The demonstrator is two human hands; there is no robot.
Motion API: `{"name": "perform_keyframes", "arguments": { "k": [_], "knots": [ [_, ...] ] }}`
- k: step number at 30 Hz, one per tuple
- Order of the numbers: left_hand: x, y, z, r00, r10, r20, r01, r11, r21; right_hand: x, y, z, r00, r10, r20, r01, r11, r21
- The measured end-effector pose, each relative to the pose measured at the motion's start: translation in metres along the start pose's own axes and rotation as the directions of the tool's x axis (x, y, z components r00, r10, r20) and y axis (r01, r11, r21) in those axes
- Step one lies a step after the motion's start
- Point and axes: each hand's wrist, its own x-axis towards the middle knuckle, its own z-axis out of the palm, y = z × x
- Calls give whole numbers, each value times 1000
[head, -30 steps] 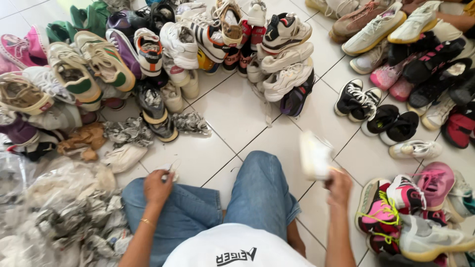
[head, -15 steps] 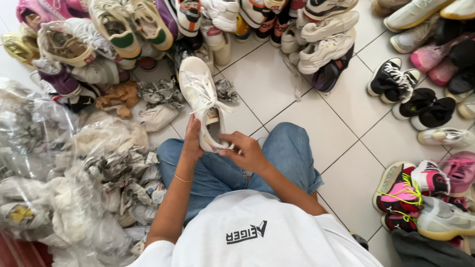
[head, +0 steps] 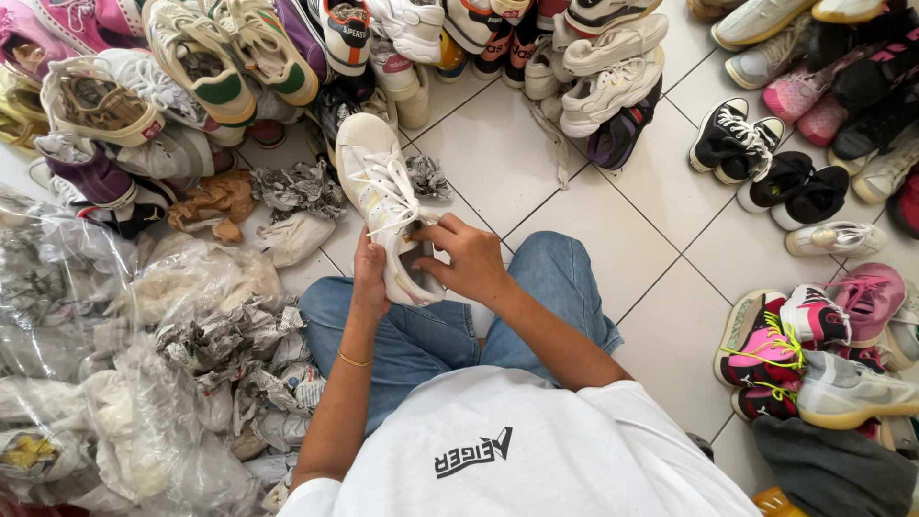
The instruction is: The person stuffs various shoes with crumpled paper by hand, handling multiple shoes one at a time while surrounded by a large collection of footwear on the floor.
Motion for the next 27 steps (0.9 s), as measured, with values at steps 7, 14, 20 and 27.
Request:
{"name": "perform_keyframes", "arguments": {
  "k": [7,14,20,27],
  "knots": [
    [2,9,-1,998,12,-59,1,978,207,-5,14,32,987,158,4,-154,966,-209],
    [-1,7,-4,995,-8,-98,31,971,238,-9,28,50,985,156,-74,-167,970,-179],
    [-6,-10,-8,976,-137,-169,161,978,135,-10,33,51,962,157,-222,-178,981,-78],
    [-12,-44,-14,923,-343,-176,341,939,-42,-17,50,49,936,303,-180,-275,948,162]
  ]
}}
